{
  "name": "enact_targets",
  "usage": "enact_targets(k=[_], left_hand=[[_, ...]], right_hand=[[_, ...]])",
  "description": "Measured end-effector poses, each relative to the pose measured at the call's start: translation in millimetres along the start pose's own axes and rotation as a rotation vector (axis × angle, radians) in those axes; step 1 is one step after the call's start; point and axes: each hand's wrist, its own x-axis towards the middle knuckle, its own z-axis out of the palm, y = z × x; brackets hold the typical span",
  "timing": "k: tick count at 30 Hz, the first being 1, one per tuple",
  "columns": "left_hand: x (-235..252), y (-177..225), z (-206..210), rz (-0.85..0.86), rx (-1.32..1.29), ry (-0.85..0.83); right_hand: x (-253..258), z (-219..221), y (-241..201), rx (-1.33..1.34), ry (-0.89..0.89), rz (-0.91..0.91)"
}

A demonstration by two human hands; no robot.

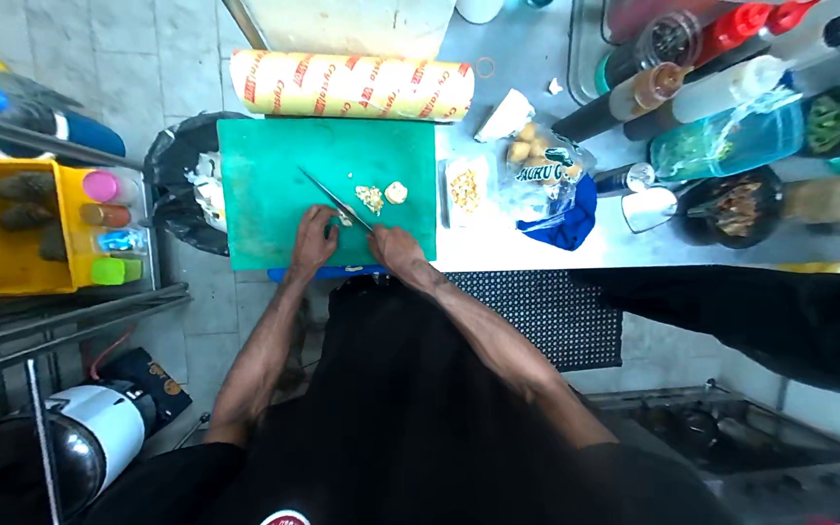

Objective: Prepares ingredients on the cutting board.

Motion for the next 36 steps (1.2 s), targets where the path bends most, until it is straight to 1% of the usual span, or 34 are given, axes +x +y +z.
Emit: enact_targets(k=[4, 6, 7, 9, 11, 15, 17, 19, 23, 25, 28, 31, 34, 36], left_hand=[[23.9, -15.1, -5.8, 0.26, 0.063, -0.206], [32.6, -18.7, -6.4, 0.35, 0.068, -0.232], [35.8, -18.1, -6.0, 0.36, 0.069, -0.219], [37.0, -11.0, -2.6, 0.311, 0.101, -0.173], [33.2, -0.8, 4.4, 0.221, 0.136, -0.12], [17.9, 20.1, 16.4, 0.013, 0.139, -0.012], [11.9, 24.1, 19.0, -0.048, 0.124, 0.017], [9.5, 22.0, 20.8, -0.026, 0.09, 0.046], [14.4, 12.7, 29.4, 0.092, 0.074, 0.059], [18.7, 9.2, 32.9, 0.136, 0.087, 0.05], [21.7, 8.5, 33.8, 0.168, 0.09, 0.056], [18.7, 9.5, 30.0, 0.15, 0.075, 0.069], [14.9, 7.7, 27.0, 0.134, 0.044, 0.095], [14.4, 6.1, 27.9, 0.152, 0.037, 0.092]], right_hand=[[-12.3, -9.3, 31.1, 0.119, 0.055, 0.036], [-14.8, -10.4, 44.4, 0.131, 0.063, 0.053], [-16.5, -11.6, 49.0, 0.125, 0.063, 0.064], [-21.3, -12.3, 54.6, 0.101, 0.056, 0.081], [-27.2, -11.0, 54.8, 0.072, 0.04, 0.095], [-36.7, -3.7, 43.7, -0.008, 0.013, 0.133], [-42.4, -2.1, 37.5, -0.056, 0.003, 0.139], [-48.4, -1.5, 32.7, -0.083, -0.004, 0.152], [-52.1, 5.8, 27.9, -0.137, -0.007, 0.192], [-40.6, 19.2, 29.4, -0.148, 0.015, 0.192], [-9.2, 33.4, 26.9, -0.134, 0.076, 0.164], [4.4, 17.0, 7.2, -0.128, 0.077, 0.133], [-22.6, -14.7, -11.4, -0.132, 0.001, 0.16], [-38.1, -19.8, -13.0, -0.13, -0.057, 0.197]])
